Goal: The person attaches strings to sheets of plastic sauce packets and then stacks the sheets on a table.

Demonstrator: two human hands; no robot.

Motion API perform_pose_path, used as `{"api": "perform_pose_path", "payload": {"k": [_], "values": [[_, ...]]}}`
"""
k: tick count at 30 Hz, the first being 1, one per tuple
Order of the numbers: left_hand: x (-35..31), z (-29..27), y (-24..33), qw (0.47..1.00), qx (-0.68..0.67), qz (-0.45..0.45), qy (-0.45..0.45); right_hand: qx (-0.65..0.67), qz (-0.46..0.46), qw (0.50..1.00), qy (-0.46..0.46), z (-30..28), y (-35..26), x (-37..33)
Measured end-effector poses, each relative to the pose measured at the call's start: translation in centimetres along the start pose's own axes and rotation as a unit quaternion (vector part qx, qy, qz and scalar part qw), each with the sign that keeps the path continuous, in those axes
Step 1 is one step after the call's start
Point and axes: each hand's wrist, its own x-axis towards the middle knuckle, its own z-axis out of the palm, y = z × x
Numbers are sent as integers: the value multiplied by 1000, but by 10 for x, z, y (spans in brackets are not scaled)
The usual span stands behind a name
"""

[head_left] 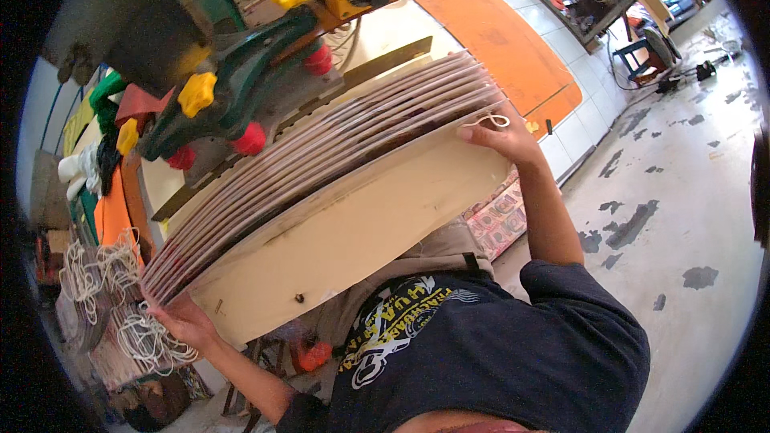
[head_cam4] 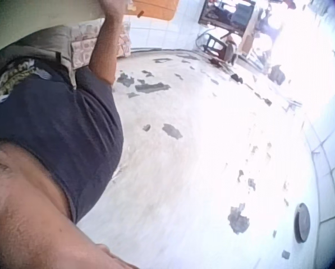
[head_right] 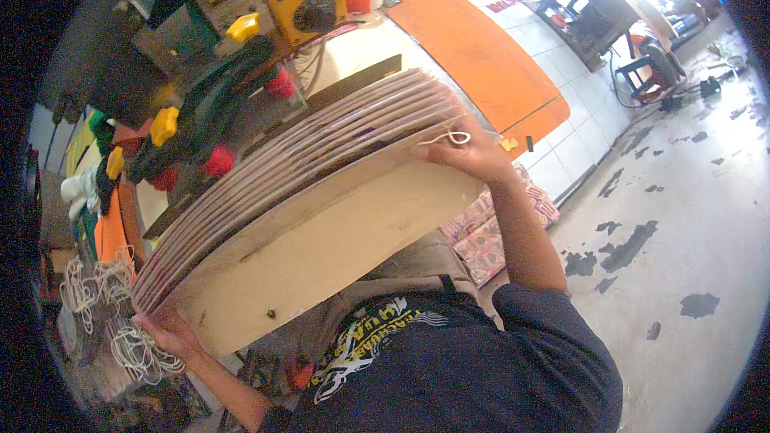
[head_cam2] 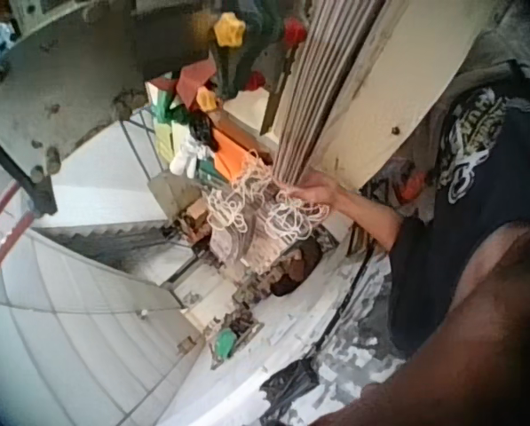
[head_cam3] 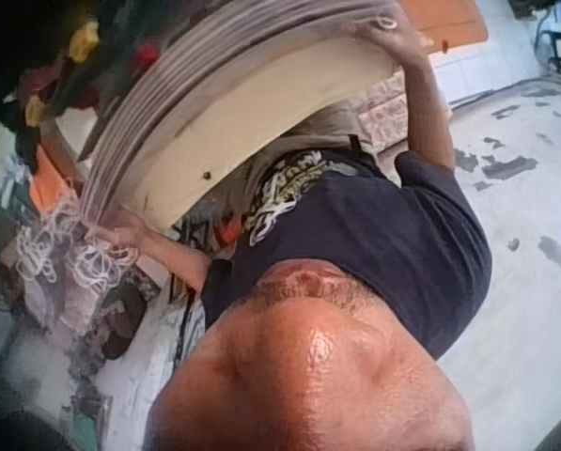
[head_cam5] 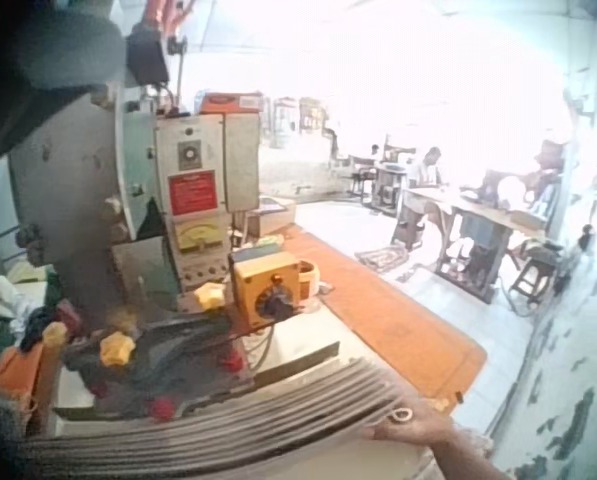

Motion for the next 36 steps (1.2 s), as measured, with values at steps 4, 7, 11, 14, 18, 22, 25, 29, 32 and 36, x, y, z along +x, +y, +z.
{"api": "perform_pose_path", "payload": {"k": [4, 7, 11, 14, 18, 22, 25, 29, 32, 36], "values": [[3, 24, -13, 984, 66, 20, 162, -58, -57, 997, 8, -2, 3, -1], [4, 30, -10, 974, 63, 26, 216, -14, -63, 998, 16, 1, -8, -9], [2, 42, -10, 976, 77, -1, 204, 19, -132, 989, 59, -1, -11, -13], [4, 46, -7, 976, 104, 6, 192, -36, -157, 977, 140, -1, -9, -17], [6, 48, -7, 969, 95, 8, 229, -108, -219, 952, 186, 7, 5, -18], [6, 60, -4, 963, 91, -1, 254, -98, -244, 938, 225, 18, 12, -15], [7, 46, -8, 967, 86, 3, 242, -112, -263, 927, 243, 24, 16, -13], [8, 44, -11, 966, 87, 11, 243, -176, -286, 906, 258, 26, 19, -14], [5, 52, -9, 965, 79, 12, 250, -172, -306, 899, 261, 27, 20, -12], [4, 54, -10, 964, 91, 12, 251, -184, -315, 894, 260, 26, 20, -13]]}}
